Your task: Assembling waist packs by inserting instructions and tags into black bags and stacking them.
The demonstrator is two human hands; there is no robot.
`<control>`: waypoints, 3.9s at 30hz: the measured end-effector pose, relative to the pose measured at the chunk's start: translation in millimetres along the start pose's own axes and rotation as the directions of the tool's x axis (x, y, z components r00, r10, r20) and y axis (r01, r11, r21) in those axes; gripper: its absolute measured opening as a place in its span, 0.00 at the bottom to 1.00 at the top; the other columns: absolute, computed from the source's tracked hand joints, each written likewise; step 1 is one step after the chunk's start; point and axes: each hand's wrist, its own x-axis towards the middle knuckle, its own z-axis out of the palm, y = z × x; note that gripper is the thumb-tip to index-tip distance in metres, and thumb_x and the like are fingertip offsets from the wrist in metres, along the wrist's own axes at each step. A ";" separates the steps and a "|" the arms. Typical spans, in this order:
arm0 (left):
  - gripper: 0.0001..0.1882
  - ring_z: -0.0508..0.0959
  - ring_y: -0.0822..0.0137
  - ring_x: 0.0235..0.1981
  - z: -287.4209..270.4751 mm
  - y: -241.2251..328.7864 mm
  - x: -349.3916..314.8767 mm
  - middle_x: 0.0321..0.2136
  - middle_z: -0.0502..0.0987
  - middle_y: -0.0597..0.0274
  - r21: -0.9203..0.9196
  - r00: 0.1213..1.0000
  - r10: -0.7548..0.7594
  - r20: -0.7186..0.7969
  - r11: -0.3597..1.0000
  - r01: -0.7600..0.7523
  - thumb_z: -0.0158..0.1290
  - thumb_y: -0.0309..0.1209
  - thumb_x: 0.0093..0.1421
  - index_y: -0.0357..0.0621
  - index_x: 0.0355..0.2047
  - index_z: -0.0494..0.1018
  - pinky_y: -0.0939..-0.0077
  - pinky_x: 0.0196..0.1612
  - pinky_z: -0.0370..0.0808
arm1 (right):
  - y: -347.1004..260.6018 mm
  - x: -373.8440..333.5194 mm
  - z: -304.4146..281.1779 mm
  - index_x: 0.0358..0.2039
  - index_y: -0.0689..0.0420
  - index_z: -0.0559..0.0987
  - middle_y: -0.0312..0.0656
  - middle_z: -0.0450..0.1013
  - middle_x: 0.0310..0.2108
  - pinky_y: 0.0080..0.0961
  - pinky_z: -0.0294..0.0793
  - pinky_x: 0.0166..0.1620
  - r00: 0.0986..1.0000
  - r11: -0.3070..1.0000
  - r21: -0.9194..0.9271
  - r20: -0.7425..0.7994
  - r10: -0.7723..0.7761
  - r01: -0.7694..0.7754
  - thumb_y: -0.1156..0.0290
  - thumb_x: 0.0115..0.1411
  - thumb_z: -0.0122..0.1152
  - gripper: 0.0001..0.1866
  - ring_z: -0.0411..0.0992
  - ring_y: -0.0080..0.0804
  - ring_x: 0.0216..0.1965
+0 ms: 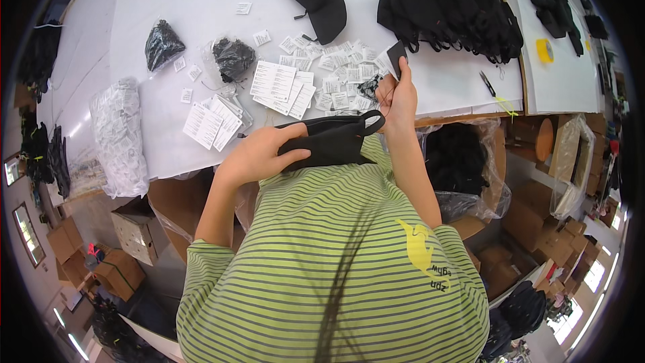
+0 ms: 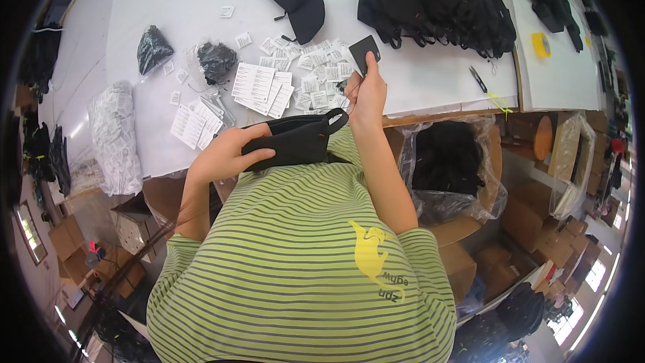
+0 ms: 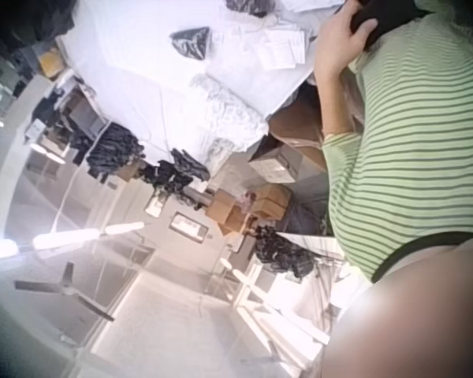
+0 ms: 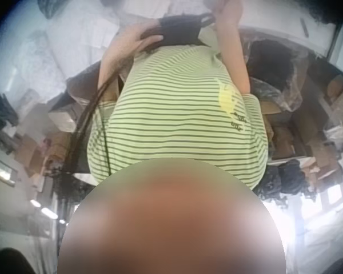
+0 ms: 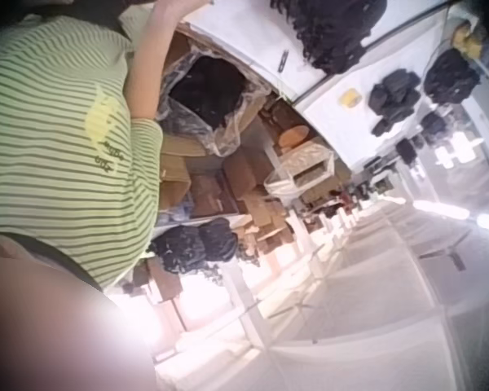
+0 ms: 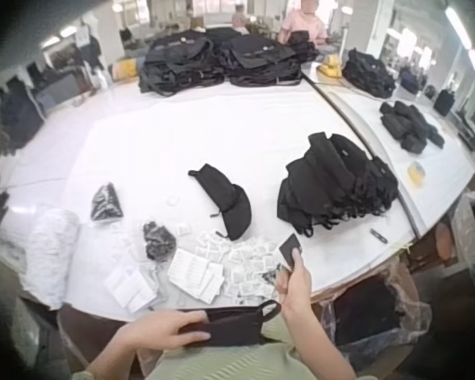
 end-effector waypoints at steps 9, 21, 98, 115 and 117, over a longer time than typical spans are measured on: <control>0.11 0.74 0.55 0.40 7.1 5.2 25.6 0.44 0.71 0.56 0.289 0.924 0.322 -0.207 0.922 -0.257 0.58 0.31 0.52 0.41 0.34 0.72 0.68 0.39 0.72 | -53.6 -49.9 27.4 0.14 0.59 0.74 0.34 0.60 0.09 0.24 0.53 0.20 0.790 0.055 -0.798 0.602 0.114 0.600 0.59 0.52 0.66 0.19 0.56 0.24 0.12; 0.14 0.78 0.67 0.32 -16.8 -40.3 118.8 0.27 0.79 0.61 -0.528 0.943 0.257 0.213 0.842 -0.110 0.54 0.38 0.57 0.37 0.33 0.75 0.74 0.37 0.72 | -52.3 -59.2 -0.9 0.22 0.58 0.79 0.41 0.62 0.10 0.26 0.57 0.20 0.696 -0.067 -0.741 0.590 0.409 0.668 0.56 0.47 0.69 0.17 0.57 0.33 0.12; 0.13 0.79 0.65 0.39 -8.3 6.0 81.6 0.38 0.78 0.56 -0.899 0.819 -0.434 -0.374 -0.045 -0.435 0.53 0.27 0.57 0.35 0.42 0.72 0.72 0.44 0.76 | -55.8 -84.6 49.0 0.40 0.55 0.76 0.41 0.70 0.44 0.29 0.63 0.48 0.539 0.125 -0.542 0.731 -0.418 0.831 0.71 0.47 0.67 0.18 0.66 0.35 0.44; 0.20 0.73 0.72 0.40 -9.4 -7.0 32.9 0.39 0.74 0.63 -0.416 0.753 0.036 -0.657 0.816 -0.402 0.55 0.27 0.57 0.41 0.50 0.68 0.80 0.46 0.68 | -66.4 -59.0 23.0 0.47 0.56 0.73 0.37 0.72 0.38 0.17 0.68 0.44 0.795 0.872 -0.412 0.605 0.046 0.263 0.75 0.51 0.65 0.21 0.70 0.23 0.40; 0.10 0.73 0.75 0.38 -9.1 -1.7 33.0 0.36 0.76 0.66 -0.499 0.772 -0.048 -0.634 0.788 -0.361 0.53 0.27 0.59 0.39 0.40 0.74 0.83 0.45 0.67 | -64.8 -58.7 23.4 0.46 0.56 0.74 0.37 0.72 0.38 0.18 0.69 0.44 0.743 0.777 -0.463 0.669 -0.009 0.426 0.76 0.50 0.66 0.22 0.70 0.24 0.40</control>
